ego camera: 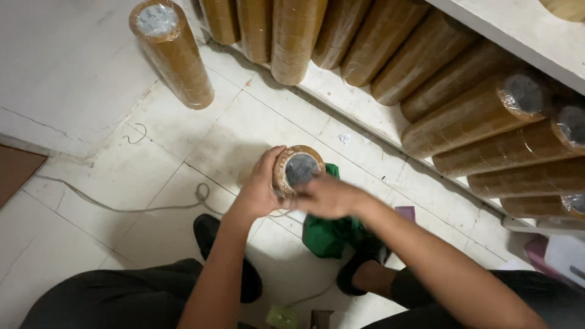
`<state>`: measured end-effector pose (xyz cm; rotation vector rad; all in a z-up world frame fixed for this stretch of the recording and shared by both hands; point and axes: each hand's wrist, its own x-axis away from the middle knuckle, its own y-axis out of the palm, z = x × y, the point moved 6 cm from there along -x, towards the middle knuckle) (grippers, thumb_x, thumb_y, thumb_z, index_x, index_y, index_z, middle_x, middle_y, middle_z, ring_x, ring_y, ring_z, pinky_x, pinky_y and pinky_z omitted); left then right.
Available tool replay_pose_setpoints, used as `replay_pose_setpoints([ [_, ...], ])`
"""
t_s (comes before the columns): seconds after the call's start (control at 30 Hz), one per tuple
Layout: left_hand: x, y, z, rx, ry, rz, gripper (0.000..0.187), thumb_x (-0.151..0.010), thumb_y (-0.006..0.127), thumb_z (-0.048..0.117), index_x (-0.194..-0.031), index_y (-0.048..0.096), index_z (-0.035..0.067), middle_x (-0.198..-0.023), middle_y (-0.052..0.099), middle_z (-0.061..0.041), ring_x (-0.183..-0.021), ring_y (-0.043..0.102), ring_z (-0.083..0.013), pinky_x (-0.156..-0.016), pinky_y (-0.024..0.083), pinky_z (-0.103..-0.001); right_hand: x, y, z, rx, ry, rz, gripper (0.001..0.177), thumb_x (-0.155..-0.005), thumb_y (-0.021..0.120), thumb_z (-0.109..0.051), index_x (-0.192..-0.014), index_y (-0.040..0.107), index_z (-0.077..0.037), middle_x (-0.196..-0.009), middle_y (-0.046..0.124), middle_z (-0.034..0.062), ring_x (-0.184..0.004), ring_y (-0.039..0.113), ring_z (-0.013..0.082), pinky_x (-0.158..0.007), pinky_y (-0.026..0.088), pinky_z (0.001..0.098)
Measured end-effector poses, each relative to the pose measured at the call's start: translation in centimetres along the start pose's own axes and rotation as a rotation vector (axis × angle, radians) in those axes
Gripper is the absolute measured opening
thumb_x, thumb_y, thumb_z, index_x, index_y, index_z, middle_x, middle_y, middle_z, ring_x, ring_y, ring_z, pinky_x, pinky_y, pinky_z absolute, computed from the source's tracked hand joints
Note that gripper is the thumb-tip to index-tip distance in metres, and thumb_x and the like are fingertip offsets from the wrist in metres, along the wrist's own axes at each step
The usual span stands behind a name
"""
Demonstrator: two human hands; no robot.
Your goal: The person wipes down large rolls of adhesive tape with a cloth, handling them one at a time on the floor before placing them back onto a storage shelf.
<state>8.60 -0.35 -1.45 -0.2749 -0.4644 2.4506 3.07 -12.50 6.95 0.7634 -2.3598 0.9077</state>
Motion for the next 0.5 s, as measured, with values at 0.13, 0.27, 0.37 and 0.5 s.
replay_pose_setpoints([
  [0.13,-0.5,0.2,0.0,-0.076,-0.091,-0.137,0.132,-0.042,0.102,0.02,-0.156,0.035,0.014,-0.147,0.049,-0.021,-0.14,0.045,-0.0448,-0.121,0.036,-0.053,-1.7,2.6,2.4,0.253,-0.106,0.087,0.053,-0.097,0.051,-0.053,-0.108,0.067,-0.004,-0.098,0.073,0.0254,-0.105,0.067,0.0489,-0.091,0.054,0.0573],
  [0.27,0.1,-0.9,0.6,-0.081,-0.102,-0.152,0.139,-0.038,0.103,0.026,-0.159,0.035,0.017,-0.151,0.047,-0.022,-0.142,0.044,-0.0434,-0.121,0.035,-0.052,-3.6,4.5,4.6,0.244,-0.181,0.253,0.038,-0.096,0.057,-0.043,-0.105,0.063,-0.006,-0.092,0.072,0.0234,-0.1,0.068,0.0473,-0.084,0.055,0.0581],
  [0.37,0.3,-1.2,1.9,-0.087,-0.058,-0.133,0.132,-0.043,0.1,0.018,-0.159,0.035,0.012,-0.148,0.048,-0.028,-0.139,0.045,-0.0485,-0.12,0.035,-0.054,-2.5,3.9,3.3,0.237,-0.222,0.368,0.036,-0.087,0.067,-0.041,-0.097,0.061,-0.007,-0.091,0.069,0.0209,-0.097,0.067,0.0476,-0.08,0.056,0.0577],
  [0.5,0.4,-0.6,1.0,-0.146,-0.079,-0.106,0.135,-0.04,0.1,0.028,-0.158,0.036,0.016,-0.15,0.047,-0.025,-0.142,0.044,-0.0467,-0.12,0.034,-0.055,-3.0,4.9,4.6,0.289,-0.233,0.42,0.032,-0.099,0.056,-0.041,-0.103,0.063,-0.01,-0.088,0.075,0.0172,-0.097,0.073,0.0396,-0.109,0.041,0.053],
])
